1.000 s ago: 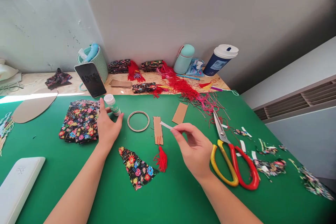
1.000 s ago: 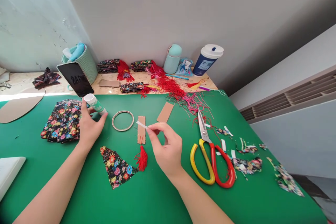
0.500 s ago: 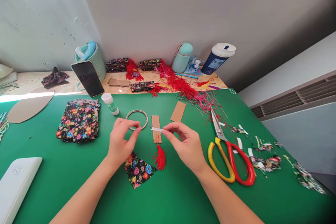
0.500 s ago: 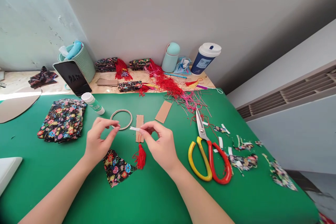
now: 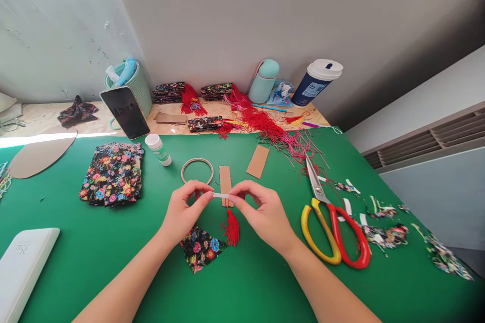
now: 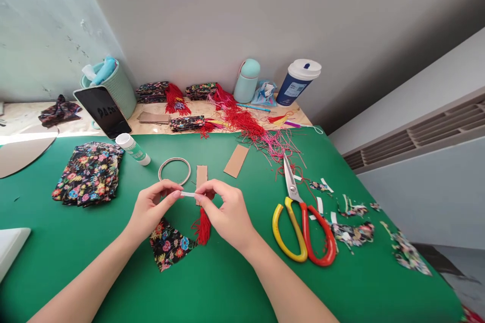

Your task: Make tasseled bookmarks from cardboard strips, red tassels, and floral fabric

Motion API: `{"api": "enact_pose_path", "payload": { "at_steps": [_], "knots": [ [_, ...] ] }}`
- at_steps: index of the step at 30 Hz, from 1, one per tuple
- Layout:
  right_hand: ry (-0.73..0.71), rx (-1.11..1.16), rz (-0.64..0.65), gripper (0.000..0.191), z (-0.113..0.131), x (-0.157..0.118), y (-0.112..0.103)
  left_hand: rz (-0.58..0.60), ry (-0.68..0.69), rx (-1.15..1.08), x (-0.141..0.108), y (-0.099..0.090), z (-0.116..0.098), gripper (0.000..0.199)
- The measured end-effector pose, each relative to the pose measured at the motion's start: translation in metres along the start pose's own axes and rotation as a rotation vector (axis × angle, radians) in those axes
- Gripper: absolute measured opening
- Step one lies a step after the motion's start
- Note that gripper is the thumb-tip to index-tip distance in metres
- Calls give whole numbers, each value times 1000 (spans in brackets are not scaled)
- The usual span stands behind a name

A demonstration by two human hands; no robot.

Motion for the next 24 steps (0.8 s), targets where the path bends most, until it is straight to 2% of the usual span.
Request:
{"api": "enact_pose_path", "payload": {
  "at_steps": [4,8,10,14,16,18,22,24],
  "knots": [
    [-14,-10,2,6,1,0,0,9,-9,21,0,1,-1,19],
    [-22,-12,-18,6,1,1,-2,-67,34,88,2,-6,-2,21],
    [-25,-11,-31,6,1,1,-3,-151,110,228,4,-14,-4,21],
    [-27,-13,-35,6,1,1,-4,-371,359,699,4,-29,-14,22],
    [-30,-16,-35,7,1,1,-4,-428,427,817,4,-33,-15,14],
    [-34,-23,-43,6,2,1,-4,-467,445,846,4,-37,-14,17],
    [-47,-49,-51,6,2,1,-4,-467,474,855,5,-38,-12,14],
    [-55,-53,-63,6,2,2,-5,-408,492,791,5,-33,-12,24]
  ]
}}
Point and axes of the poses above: each hand's wrist, its own x-axis towards the middle knuckle, its own y-axis out of the palm, z = x × y, the point moved 6 cm from there along x, towards the middle knuckle, and after that the axes turned 3 degrees about -z, right-handed, at the moved point
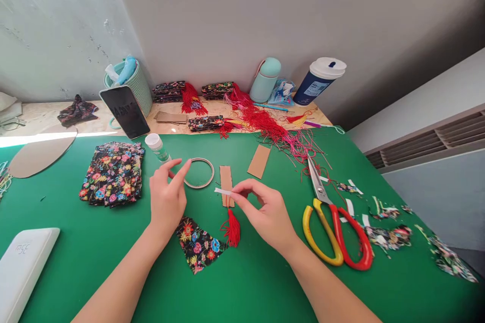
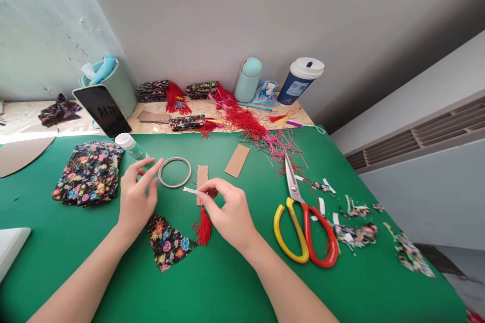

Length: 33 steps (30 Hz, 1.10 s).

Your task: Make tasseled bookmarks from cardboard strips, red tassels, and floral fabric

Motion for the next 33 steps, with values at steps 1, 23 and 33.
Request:
{"api": "enact_pose_path", "payload": {
  "at_steps": [1,23,33],
  "knots": [
    [-3,1,-11,6,0,0,-1,27,10,-64,-1,2,-3,30],
    [-29,-57,38,9,-5,1,4,353,-187,-589,-10,22,-32,11],
    [-13,-195,124,8,0,7,0,374,1,-419,6,8,-51,13]
  ]
}}
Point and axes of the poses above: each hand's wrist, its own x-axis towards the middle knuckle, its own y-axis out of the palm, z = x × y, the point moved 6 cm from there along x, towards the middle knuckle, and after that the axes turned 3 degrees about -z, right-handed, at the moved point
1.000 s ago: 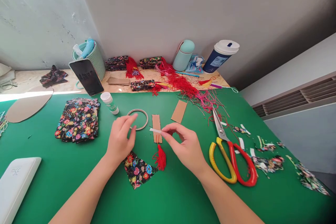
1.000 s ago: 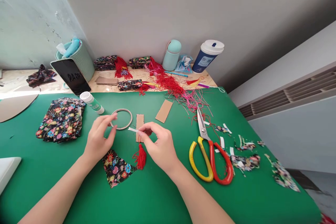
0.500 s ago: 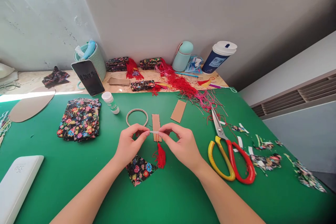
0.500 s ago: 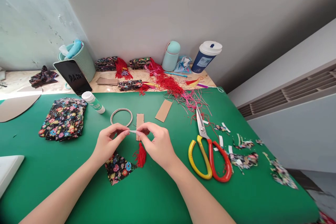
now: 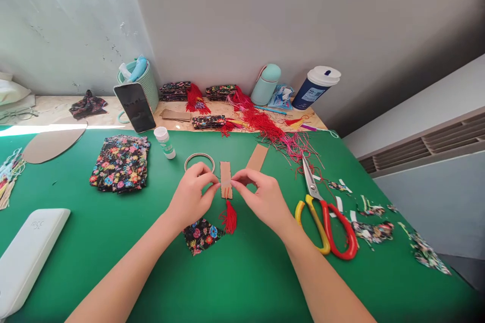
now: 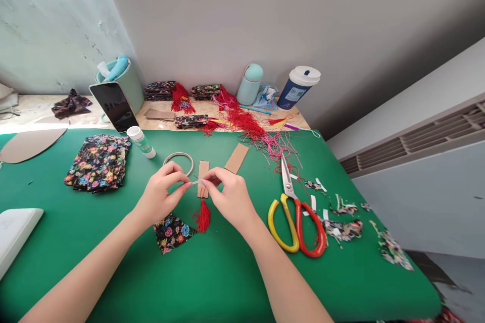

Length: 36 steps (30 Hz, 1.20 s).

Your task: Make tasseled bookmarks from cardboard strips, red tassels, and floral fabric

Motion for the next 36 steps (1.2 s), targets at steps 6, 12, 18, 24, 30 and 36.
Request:
{"api": "enact_pose_path", "payload": {
  "at_steps": [6,12,18,24,30,36],
  "knots": [
    [90,-186,191,13,-6,0,9,117,-172,49,7,9,5,13],
    [88,-86,223,14,-27,-9,22,268,-200,65,-2,34,16,15],
    [178,2,231,14,-41,-13,29,291,-282,53,-8,41,25,15],
    [213,23,263,14,-41,-14,27,286,-274,53,-8,43,22,16],
    [191,35,249,15,-43,-13,27,272,-256,78,-10,44,21,15],
    [167,35,227,17,-41,-12,26,259,-234,104,-10,44,21,15]
  ]
}}
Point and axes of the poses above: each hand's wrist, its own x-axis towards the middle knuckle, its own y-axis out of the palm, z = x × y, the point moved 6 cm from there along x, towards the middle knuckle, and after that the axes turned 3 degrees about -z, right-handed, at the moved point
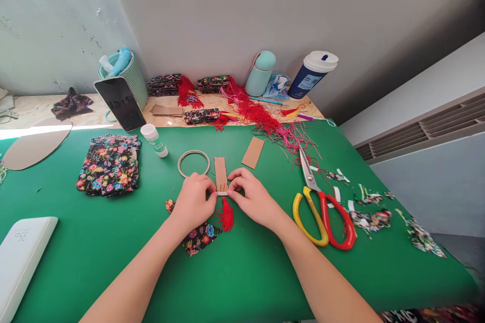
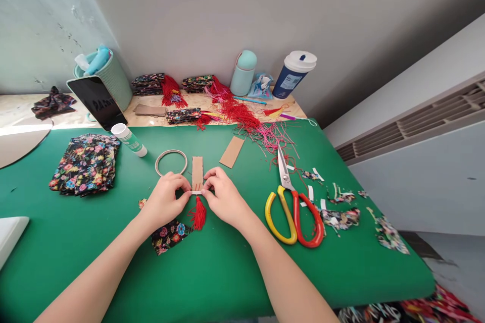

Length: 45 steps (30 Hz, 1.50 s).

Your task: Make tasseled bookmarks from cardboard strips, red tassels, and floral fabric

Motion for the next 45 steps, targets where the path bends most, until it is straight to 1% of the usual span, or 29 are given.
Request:
{"api": "enact_pose_path", "payload": {
  "at_steps": [8,19,24,39,45],
  "knots": [
    [-12,-5,-15,17,1,1,0,-6,-7,18,0,0,0,15],
    [9,-21,-7,16,-1,1,0,-15,-18,34,0,1,-1,15],
    [-22,-16,-26,16,0,1,0,-12,-19,44,0,1,-1,15],
    [-15,-30,-43,16,-3,1,2,-1,-19,99,1,1,-4,14],
    [-18,-32,-72,17,-3,2,1,8,-21,117,1,0,-5,16]
  ]
}}
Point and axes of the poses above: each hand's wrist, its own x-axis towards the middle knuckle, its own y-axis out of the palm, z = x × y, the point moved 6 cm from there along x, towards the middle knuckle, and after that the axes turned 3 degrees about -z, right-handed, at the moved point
